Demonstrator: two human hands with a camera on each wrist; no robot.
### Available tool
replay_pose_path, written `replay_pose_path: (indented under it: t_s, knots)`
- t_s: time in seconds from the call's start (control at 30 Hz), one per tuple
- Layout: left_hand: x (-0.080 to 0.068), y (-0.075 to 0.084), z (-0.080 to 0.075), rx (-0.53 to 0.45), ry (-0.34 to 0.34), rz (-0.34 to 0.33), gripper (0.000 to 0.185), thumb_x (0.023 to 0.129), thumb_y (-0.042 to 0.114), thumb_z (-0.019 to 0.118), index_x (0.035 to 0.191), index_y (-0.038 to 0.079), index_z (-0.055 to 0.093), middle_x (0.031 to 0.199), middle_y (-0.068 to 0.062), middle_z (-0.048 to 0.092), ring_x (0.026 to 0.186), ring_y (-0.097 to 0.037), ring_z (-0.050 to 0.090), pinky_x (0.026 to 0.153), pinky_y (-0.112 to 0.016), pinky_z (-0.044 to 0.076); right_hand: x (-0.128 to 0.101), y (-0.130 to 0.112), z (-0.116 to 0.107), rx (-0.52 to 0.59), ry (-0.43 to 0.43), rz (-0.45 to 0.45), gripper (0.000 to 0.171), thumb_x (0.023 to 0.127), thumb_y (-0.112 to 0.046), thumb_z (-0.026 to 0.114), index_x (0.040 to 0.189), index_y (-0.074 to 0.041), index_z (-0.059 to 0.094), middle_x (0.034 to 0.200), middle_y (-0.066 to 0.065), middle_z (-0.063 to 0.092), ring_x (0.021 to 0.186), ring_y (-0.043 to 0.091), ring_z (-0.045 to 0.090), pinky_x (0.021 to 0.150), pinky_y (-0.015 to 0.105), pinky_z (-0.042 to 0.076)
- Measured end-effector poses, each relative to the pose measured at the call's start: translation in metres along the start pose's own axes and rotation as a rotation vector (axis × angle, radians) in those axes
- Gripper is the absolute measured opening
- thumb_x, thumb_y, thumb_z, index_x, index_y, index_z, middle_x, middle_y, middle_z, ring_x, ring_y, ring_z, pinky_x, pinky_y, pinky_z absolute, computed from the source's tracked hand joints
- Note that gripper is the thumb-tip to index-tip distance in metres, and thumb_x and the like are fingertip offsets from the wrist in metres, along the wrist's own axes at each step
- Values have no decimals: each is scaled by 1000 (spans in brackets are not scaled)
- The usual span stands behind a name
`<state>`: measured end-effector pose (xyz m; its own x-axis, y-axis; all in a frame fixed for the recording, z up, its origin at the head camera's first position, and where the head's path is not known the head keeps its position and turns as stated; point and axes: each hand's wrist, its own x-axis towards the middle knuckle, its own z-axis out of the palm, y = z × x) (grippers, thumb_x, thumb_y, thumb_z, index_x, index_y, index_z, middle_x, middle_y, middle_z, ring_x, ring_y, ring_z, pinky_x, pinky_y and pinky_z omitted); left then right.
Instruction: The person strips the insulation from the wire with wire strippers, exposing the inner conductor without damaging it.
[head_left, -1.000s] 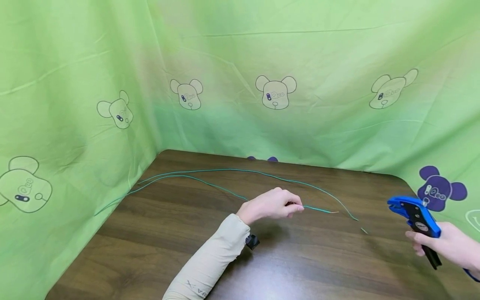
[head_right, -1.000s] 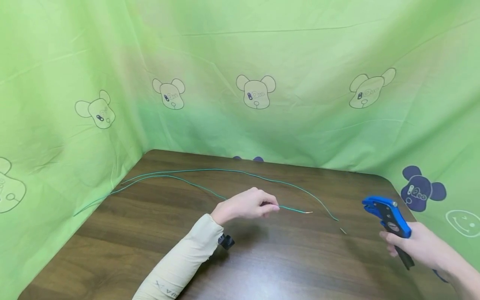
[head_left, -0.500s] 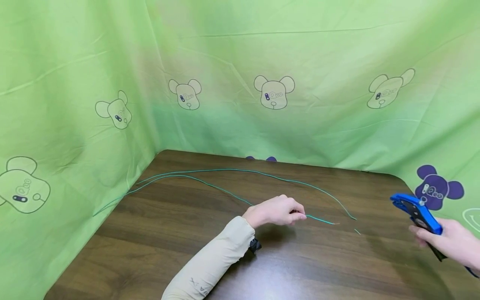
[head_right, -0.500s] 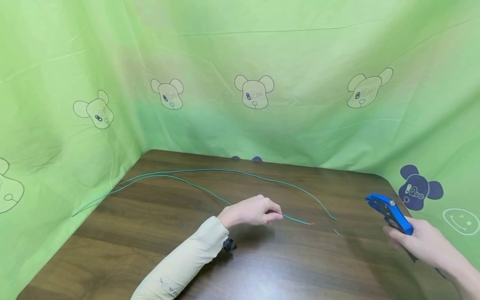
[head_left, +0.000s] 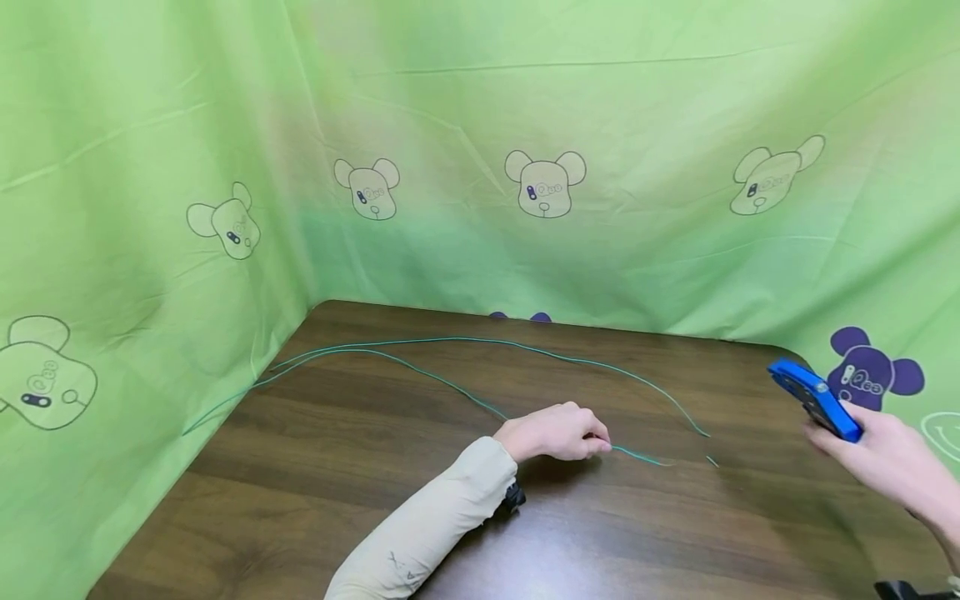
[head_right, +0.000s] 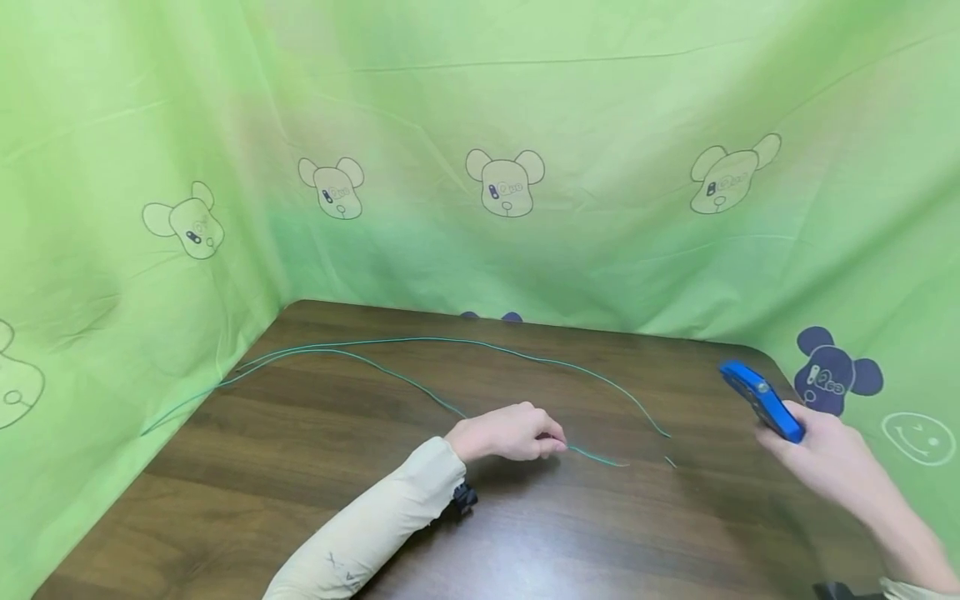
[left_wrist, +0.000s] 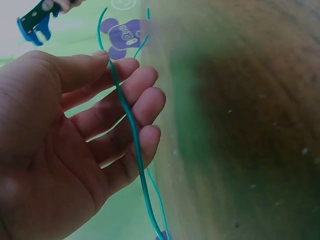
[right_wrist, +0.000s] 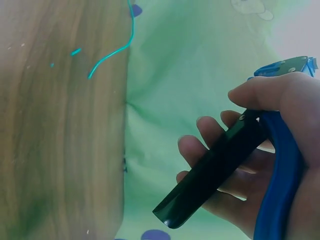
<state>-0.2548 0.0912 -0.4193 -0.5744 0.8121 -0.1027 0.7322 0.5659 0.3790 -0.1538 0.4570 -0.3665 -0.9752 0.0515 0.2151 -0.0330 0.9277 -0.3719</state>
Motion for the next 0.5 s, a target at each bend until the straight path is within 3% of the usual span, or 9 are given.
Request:
replay_pose_path:
  t_s: [0.37,0.5]
  knots:
    - [4,-1,7,21,16,-23,19,100,36,54,107,33,71,85,24,62,78,7,56,72,-11,42,12,-18,-2,18,61,-12,29,90,-33,67,96,-5,63,64,1,54,54,6,40,48,28,29]
    - [6,-2,8,20,28,-17,18,100,36,54,105,33,71,84,24,61,78,8,55,72,-11,42,17,-24,-3,26,89,-17,33,90,-33,68,104,-3,65,68,4,59,56,5,41,49,28,31]
